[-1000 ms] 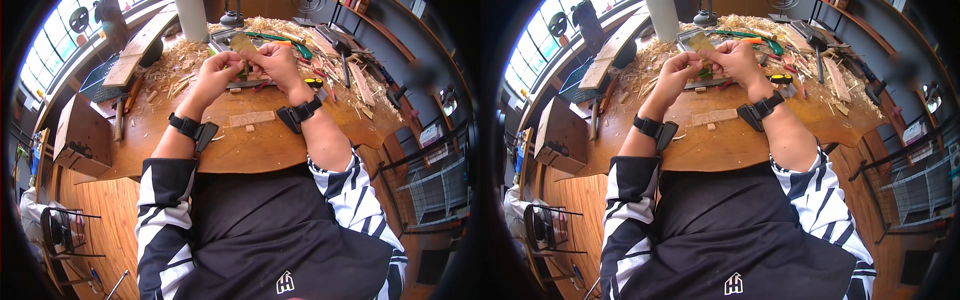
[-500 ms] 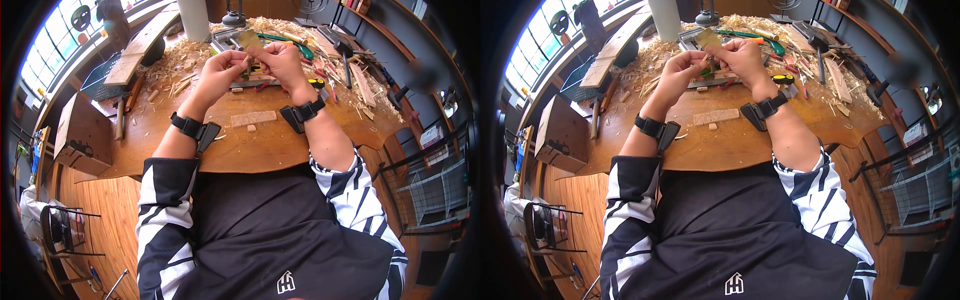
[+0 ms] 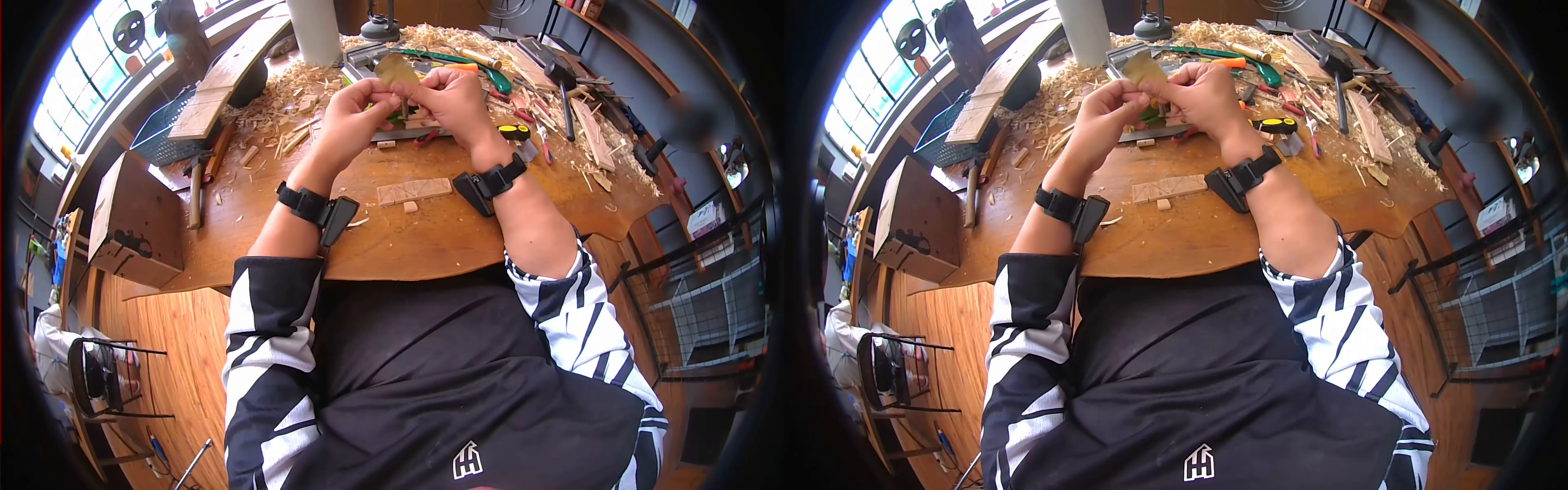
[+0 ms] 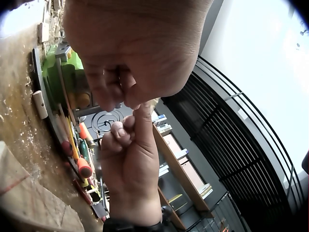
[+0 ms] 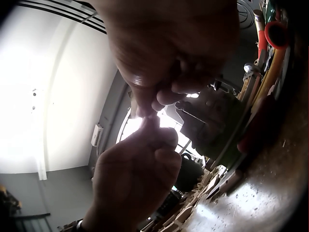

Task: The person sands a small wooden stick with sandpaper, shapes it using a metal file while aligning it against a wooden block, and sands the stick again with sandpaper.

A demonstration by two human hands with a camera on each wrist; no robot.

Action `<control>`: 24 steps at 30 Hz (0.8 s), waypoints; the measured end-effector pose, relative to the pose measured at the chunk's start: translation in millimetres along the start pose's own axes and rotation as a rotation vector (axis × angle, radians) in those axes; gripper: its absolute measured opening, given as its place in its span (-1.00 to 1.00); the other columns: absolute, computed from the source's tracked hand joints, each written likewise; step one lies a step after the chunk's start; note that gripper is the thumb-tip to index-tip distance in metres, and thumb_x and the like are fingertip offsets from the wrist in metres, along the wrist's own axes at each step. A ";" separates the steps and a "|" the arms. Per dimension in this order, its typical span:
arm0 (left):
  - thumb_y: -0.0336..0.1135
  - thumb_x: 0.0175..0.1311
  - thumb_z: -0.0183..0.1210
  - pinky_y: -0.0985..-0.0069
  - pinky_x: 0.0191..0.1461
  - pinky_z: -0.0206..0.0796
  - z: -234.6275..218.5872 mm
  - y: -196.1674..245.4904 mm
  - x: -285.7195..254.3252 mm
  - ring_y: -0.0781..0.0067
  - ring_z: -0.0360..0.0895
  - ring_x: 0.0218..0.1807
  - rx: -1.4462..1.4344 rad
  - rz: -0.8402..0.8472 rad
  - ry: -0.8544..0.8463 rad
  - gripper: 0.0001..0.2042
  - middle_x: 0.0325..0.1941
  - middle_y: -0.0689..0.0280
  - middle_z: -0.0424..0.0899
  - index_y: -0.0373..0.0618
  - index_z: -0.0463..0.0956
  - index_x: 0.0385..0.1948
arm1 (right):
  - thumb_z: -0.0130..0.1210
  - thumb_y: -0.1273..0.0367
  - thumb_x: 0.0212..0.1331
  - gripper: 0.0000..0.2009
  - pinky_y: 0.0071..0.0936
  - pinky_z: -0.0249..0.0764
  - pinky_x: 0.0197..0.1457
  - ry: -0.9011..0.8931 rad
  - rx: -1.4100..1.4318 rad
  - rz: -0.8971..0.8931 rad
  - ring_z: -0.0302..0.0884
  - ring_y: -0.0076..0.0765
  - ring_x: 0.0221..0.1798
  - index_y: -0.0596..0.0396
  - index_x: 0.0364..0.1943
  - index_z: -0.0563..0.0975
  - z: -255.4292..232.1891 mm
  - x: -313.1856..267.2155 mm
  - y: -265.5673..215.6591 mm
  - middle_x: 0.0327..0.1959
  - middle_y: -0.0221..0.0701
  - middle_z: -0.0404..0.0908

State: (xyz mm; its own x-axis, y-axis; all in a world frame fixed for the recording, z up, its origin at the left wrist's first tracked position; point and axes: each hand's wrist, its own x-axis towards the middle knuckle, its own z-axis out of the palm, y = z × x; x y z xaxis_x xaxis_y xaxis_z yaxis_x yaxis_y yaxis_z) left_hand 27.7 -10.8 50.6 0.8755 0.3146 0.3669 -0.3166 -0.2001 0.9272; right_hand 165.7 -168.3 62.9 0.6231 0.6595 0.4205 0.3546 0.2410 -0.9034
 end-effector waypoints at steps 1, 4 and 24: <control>-0.37 0.51 0.35 0.62 -0.15 0.52 1.8 -0.1 -0.4 0.64 0.65 -0.24 0.000 0.000 0.000 -0.82 -0.14 0.38 0.75 -0.24 0.68 0.00 | 0.63 0.15 0.17 -0.61 -0.70 0.38 -0.51 0.053 -0.038 -0.037 0.51 -0.73 -0.56 0.14 -0.49 0.68 -0.9 1.1 0.9 -0.55 -0.51 0.69; -0.37 0.50 0.35 0.63 -0.16 0.52 2.6 -1.9 -0.7 0.64 0.65 -0.25 -0.039 0.034 0.027 -0.83 -0.16 0.40 0.75 -0.23 0.69 -0.02 | 0.63 0.16 0.17 -0.61 -0.70 0.38 -0.52 0.040 -0.054 -0.028 0.50 -0.74 -0.57 0.14 -0.50 0.68 -2.2 2.1 4.2 -0.55 -0.52 0.68; -0.32 0.41 0.46 0.63 -0.26 0.47 -0.2 -3.9 -1.3 0.65 0.68 -0.28 0.176 0.010 0.051 -0.80 -0.24 0.43 0.76 -0.20 0.71 -0.08 | 0.62 0.19 0.18 -0.63 -0.70 0.46 -0.48 -0.098 0.095 0.013 0.55 -0.71 -0.54 0.14 -0.44 0.65 1.7 0.6 5.1 -0.53 -0.48 0.70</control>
State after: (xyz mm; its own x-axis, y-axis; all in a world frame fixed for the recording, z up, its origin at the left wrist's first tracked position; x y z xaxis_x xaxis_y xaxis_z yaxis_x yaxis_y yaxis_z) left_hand 27.7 -10.3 46.5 0.8513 0.3575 0.3840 -0.2529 -0.3616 0.8974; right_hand 166.7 -165.5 58.4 0.5542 0.7284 0.4028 0.2762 0.2956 -0.9145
